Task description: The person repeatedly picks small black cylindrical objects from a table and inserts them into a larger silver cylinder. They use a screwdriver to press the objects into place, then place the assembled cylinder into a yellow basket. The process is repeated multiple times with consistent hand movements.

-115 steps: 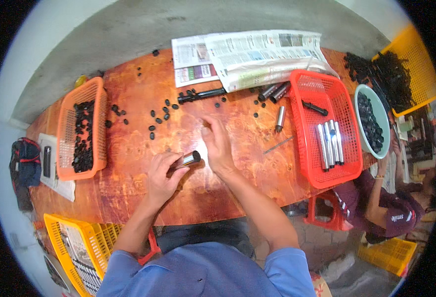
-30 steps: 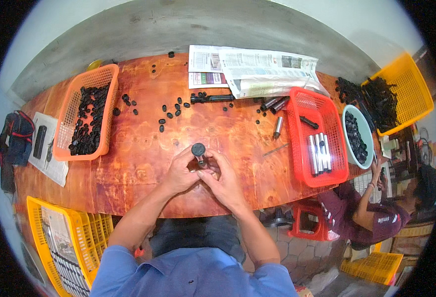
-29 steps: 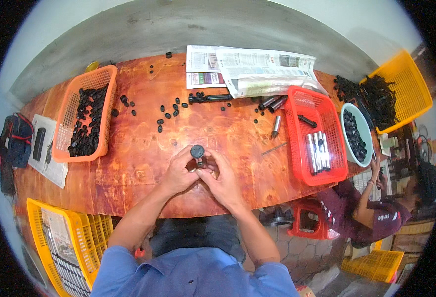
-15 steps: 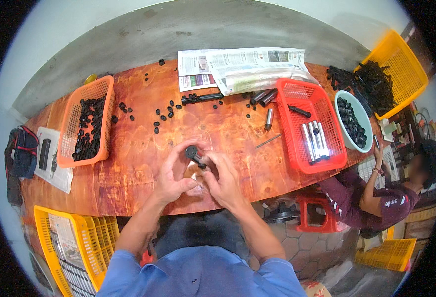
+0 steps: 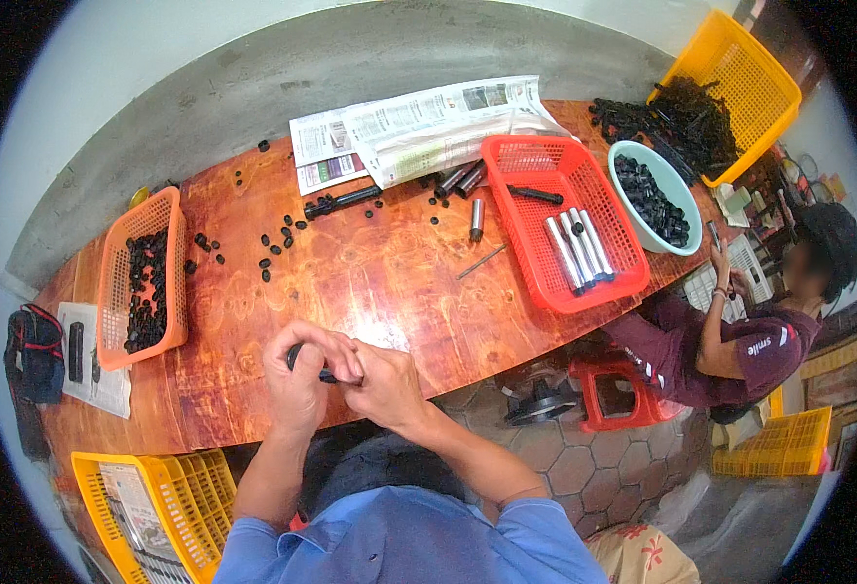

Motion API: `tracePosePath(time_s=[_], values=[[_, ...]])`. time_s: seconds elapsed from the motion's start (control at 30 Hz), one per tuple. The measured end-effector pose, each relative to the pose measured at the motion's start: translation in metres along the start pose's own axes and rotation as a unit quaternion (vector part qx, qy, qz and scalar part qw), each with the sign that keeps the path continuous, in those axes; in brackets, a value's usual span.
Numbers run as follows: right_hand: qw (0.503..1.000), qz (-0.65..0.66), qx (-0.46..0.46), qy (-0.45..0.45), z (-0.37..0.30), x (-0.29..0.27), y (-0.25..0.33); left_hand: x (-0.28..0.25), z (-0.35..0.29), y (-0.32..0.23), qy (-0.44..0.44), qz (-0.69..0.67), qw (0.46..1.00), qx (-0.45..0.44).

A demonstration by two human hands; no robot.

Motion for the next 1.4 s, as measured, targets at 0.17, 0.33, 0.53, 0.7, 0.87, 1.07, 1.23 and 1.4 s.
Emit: tracePosePath(time_s=[0.17,0.33,0.53,0.7,0.87,1.07,1.23,1.4], values=[[0.991,0.054,0.054,0.111,-0.01,0.006,-0.007,0.012,0.0,-0.008,0.056,0.008,0.998,0.0],[0.979,0.136,0.035,0.148,-0.018,0.017,-0.006,0.02,-0.011,-0.018,0.072,0.043,0.996,0.008],[0.93,0.253,0.099,0.248,-0.041,0.03,-0.01,-0.01,-0.038,-0.013,0.043,0.117,0.988,-0.094],[0.953,0.175,0.221,0.108,-0.034,0.03,-0.028,-0.021,-0.037,0.008,-0.028,0.217,0.969,-0.112],[0.95,0.236,0.122,0.162,-0.039,0.059,-0.015,-0.036,-0.065,-0.01,-0.104,0.426,0.898,0.017],[0.93,0.218,0.035,0.294,-0.023,0.069,0.025,-0.073,-0.121,-0.092,-0.207,0.279,0.935,-0.073],[0.943,0.184,0.113,0.252,-0.008,0.07,0.001,-0.124,-0.182,-0.237,-0.283,0.671,0.684,0.042],[0.96,0.125,0.102,0.23,-0.011,0.064,-0.033,-0.271,-0.293,-0.307,-0.487,0.711,0.508,0.0]])
Point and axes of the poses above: each hand's wrist, its own z-axis towards the middle knuckle, its own x-axis out of the palm, y = z × x, the point moved 5 cm from there along z, towards the middle knuckle, and after that the axes turned 2 degrees about -z, right-handed, at the moved point
